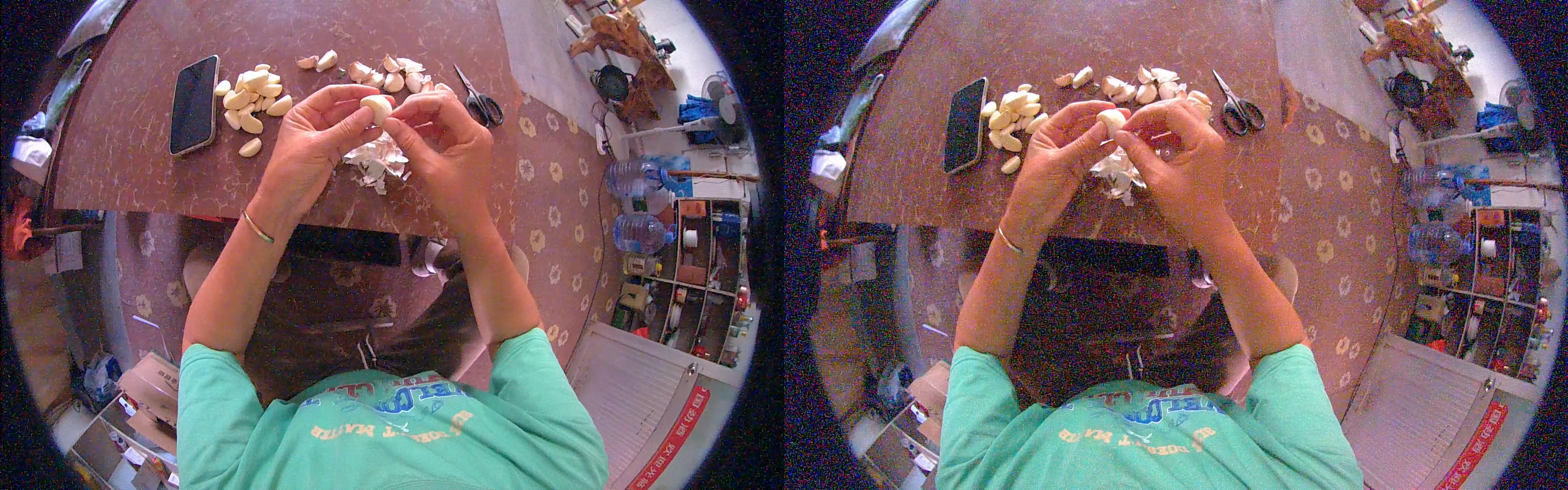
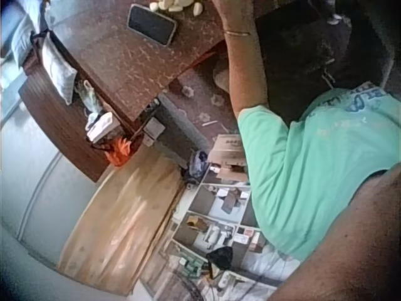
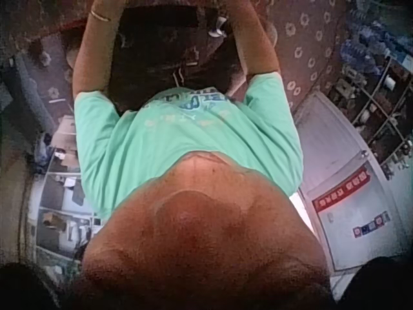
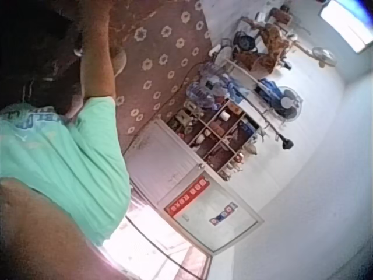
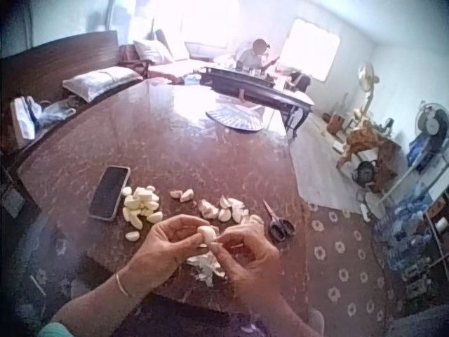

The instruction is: The person peels garlic cloves by hand, removing the papery skins and placing the peeled cloves on the table. The person handles each clove individually, separating the skins and discarding them.

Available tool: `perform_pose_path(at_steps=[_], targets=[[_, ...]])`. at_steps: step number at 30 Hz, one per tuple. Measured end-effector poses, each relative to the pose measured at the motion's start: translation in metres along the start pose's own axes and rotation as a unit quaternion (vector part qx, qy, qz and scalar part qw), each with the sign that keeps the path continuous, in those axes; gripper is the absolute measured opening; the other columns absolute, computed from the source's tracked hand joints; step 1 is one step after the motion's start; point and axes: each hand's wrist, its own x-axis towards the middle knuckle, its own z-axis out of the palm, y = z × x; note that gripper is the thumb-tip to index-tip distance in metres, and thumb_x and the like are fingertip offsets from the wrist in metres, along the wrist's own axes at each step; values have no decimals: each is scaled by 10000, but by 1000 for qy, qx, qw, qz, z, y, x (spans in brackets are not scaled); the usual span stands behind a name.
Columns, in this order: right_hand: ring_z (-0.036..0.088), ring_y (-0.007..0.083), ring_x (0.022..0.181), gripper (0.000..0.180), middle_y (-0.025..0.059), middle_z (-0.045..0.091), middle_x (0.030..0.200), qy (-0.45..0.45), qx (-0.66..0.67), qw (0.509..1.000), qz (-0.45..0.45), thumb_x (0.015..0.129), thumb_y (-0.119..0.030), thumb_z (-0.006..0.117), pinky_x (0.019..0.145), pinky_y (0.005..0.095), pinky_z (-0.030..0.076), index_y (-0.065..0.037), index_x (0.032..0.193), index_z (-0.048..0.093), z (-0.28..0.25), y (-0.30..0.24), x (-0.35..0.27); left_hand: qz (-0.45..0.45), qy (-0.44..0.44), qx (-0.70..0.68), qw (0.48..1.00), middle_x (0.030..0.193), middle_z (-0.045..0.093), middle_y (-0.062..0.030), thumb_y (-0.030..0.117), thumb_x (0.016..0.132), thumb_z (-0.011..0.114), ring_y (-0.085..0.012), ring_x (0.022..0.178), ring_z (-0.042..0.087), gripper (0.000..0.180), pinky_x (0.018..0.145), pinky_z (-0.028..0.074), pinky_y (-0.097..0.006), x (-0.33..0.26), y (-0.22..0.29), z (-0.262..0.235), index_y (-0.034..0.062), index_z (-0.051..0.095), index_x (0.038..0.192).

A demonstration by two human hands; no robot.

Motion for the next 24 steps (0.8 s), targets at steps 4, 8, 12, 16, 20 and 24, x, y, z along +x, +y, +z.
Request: perform_pose_path(at_steps=[4, 8, 12, 16, 20, 24], targets=[[701, 132, 852, 146, 40, 686, 967, 0, -4, 1000, -8, 901, -133, 816, 727, 277, 583, -71, 1001, 730, 4, -9, 1, 6, -6, -14, 1000, 1178, 739, -105, 129, 983, 732, -165, 1077, 707, 270, 963, 600, -329, -1, 0, 0, 8, 690, 1222], [696, 131, 848, 142, 36, 673, 997, -8, -17, 1000, -17, 903, -126, 811, 715, 280, 581, -73, 1007, 730, 3, -10, 3, 2, -8, -3, 1000, 1134, 750, -106, 149, 979, 743, -160, 1032, 720, 272, 953, 600, -319, -2, 3, -1, 1, 697, 1202], [694, 133, 850, 161, 39, 672, 1006, -15, 5, 1000, -27, 891, -91, 811, 719, 282, 582, -64, 1024, 725, 2, -1, 2, -8, -4, -12, 1000, 1108, 756, -109, 164, 974, 752, -153, 1005, 727, 266, 938, 603, -305, -2, 4, -1, 1, 704, 1179], [694, 137, 869, 191, 47, 678, 1024, -21, 21, 1000, -8, 878, -59, 812, 729, 284, 584, -56, 1042, 713, 2, -4, 2, -9, -5, -19, 1000, 1109, 756, -109, 167, 973, 753, -150, 1006, 728, 259, 927, 607, -299, -2, 3, -1, 5, 705, 1169], [695, 139, 880, 210, 49, 683, 1038, -29, 13, 999, -3, 871, -44, 812, 737, 286, 586, -58, 1053, 709, 1, -6, 1, -10, -8, -21, 1000, 1107, 756, -111, 168, 972, 755, -154, 1004, 730, 255, 924, 608, -300, -1, 3, -3, 10, 705, 1166], [693, 138, 880, 213, 45, 685, 1044, -34, 3, 999, -28, 863, -34, 814, 743, 283, 583, -55, 1046, 707, 0, -1, 3, -11, -3, -20, 1000, 1106, 757, -114, 171, 969, 760, -159, 1003, 732, 257, 921, 610, -303, -2, 4, -1, 13, 704, 1164]])
